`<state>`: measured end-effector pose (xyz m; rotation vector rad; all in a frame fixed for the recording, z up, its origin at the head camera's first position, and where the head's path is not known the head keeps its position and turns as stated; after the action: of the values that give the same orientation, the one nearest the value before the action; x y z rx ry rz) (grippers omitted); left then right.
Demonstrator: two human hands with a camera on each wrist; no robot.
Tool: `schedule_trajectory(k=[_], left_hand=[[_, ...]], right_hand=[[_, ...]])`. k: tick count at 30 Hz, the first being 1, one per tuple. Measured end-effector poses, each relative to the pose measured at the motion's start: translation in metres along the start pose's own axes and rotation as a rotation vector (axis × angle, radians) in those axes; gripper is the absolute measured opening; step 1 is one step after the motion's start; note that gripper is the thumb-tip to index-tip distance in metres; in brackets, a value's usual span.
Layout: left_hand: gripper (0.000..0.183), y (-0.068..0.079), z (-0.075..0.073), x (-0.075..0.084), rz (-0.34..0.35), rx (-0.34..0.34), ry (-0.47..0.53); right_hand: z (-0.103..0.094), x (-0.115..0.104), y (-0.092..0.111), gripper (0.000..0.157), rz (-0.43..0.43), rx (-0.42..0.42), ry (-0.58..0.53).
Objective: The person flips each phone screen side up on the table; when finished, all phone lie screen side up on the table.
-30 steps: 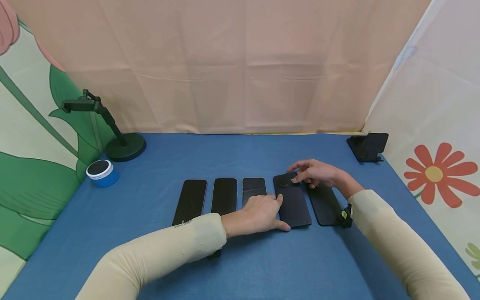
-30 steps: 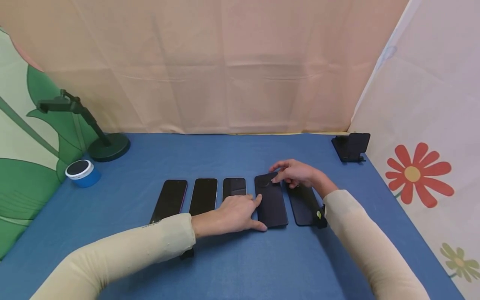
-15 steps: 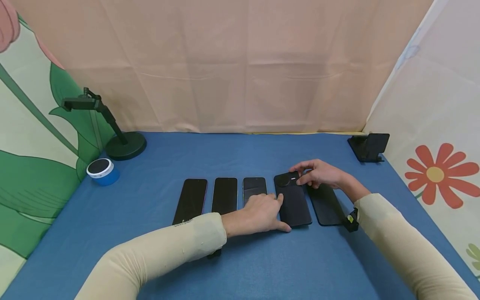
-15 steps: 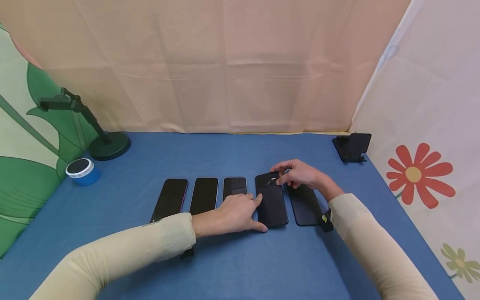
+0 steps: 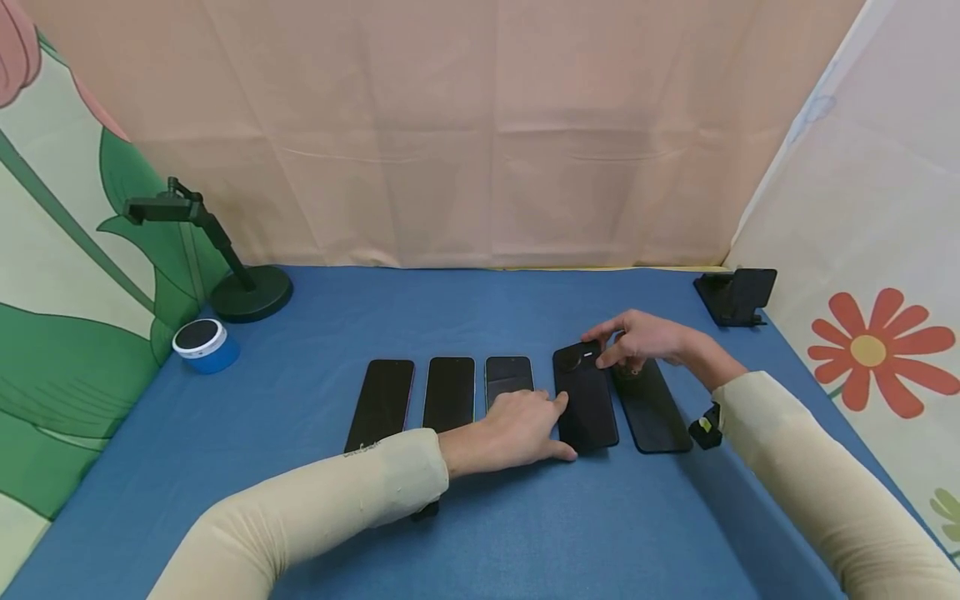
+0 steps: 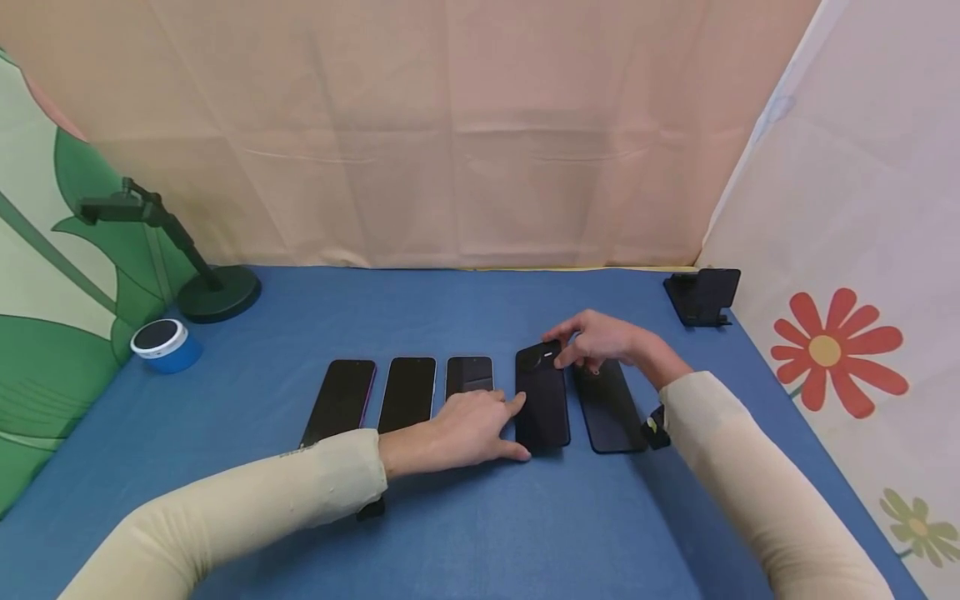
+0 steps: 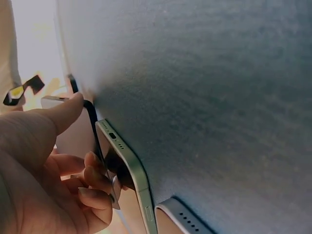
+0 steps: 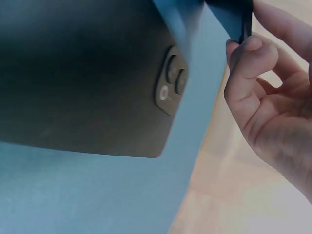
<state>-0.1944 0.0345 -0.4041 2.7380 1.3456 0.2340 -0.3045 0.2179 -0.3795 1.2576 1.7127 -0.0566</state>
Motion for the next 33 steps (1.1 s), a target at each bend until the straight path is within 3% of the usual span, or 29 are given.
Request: schedule_trajectory(k=[5, 13, 17, 23, 33], left_hand=[[0.081, 0.003, 0.001, 0.0, 0.01, 0.031, 0.068], [0.075, 0.002, -0.014, 0.012, 0.081, 0.165, 0.23], [0.078, 0.0, -0.016, 0.02, 0.098, 0.164, 0.243], [0.084, -0.003, -0.015, 0.025, 0.11, 0.146, 0.267], [0.085, -0.002, -0.014, 0.026, 0.113, 0.114, 0.392]], right_hand=[[-0.002, -0.008, -0.001, 0.055, 0.01, -0.02, 0.034], [-0.004, -0.017, -0.004, 0.053, 0.003, -0.027, 0.089], [-0.003, -0.024, -0.004, 0.047, 0.013, -0.032, 0.108], [-0.004, -0.031, -0.006, 0.013, 0.013, -0.036, 0.14], [-0.003, -0.035, -0.005, 0.013, 0.012, -0.033, 0.154]])
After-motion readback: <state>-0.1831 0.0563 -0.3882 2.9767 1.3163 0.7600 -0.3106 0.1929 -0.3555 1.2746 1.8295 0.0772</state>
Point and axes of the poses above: each hand's wrist, its own y-axis away from the middle knuckle, its own z-axis out of the palm, x = y × z, the point moved 5 cm from there along -y, towards the middle knuckle, and after that the axes turned 1 degree about z, right-handed, at the moved point
